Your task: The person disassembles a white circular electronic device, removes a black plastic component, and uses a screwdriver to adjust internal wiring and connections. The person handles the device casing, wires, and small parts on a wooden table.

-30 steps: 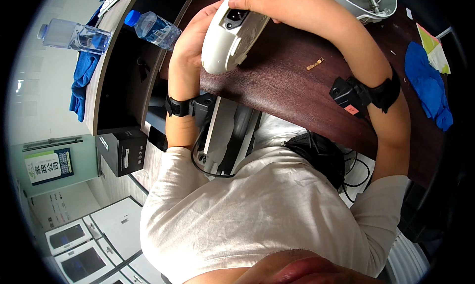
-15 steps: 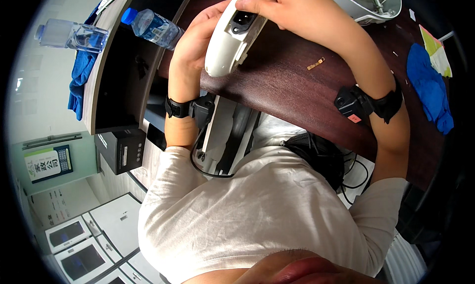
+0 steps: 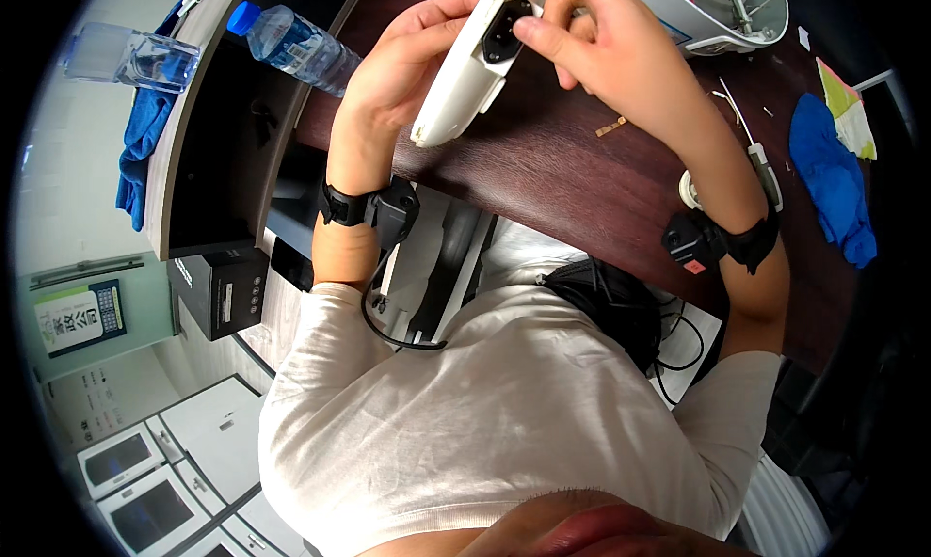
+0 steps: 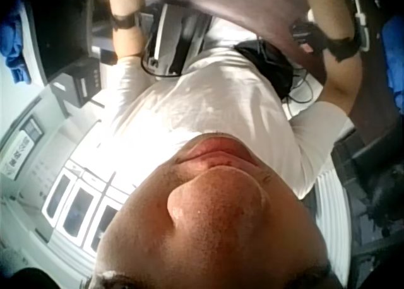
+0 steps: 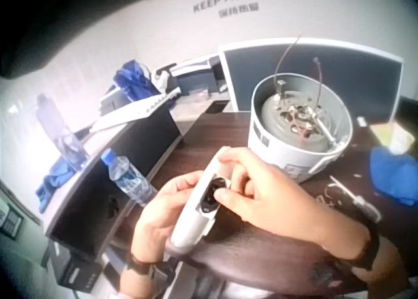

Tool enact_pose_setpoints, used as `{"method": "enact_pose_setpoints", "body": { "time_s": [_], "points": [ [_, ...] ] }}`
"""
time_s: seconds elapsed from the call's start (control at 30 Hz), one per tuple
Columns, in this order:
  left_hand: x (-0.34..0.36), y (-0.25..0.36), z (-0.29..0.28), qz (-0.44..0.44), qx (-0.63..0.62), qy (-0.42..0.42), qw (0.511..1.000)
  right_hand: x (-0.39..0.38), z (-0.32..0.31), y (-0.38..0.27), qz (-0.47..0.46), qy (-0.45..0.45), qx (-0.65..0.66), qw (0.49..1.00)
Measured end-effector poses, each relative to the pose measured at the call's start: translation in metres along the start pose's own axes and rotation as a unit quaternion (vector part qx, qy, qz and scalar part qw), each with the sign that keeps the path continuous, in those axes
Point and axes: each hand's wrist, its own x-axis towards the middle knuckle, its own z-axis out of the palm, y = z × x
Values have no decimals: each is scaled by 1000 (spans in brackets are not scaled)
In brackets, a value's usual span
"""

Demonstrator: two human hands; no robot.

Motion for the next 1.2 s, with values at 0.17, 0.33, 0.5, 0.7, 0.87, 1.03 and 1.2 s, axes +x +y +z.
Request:
{"method": "enact_pose_setpoints", "body": {
  "time_s": [0.17, 0.33, 0.5, 0.7, 0.87, 1.03, 1.2],
  "points": [
    [6, -5, -1, -13, -31, -20, 999, -12, 12, 14, 29, 23, 126, 991],
    [5, -9, 5, 9, 34, 9, 999, -9, 25, 28, -37, 100, 144, 984],
    [3, -9, 12, 10, 60, 38, 997, -10, 34, 42, -27, 96, 207, 973],
    [2, -13, 21, 4, 90, 87, 992, -10, 35, 44, 1, 126, 235, 964],
    [2, -15, 30, 21, 121, 101, 987, -12, 36, 43, 1, 128, 264, 956],
    [-4, -10, 35, 98, 221, 116, 963, -13, 41, 32, -47, 157, 233, 959],
    [-3, -10, 37, 153, 148, 139, 967, -7, 50, 25, -106, 217, 145, 960]
  ]
}}
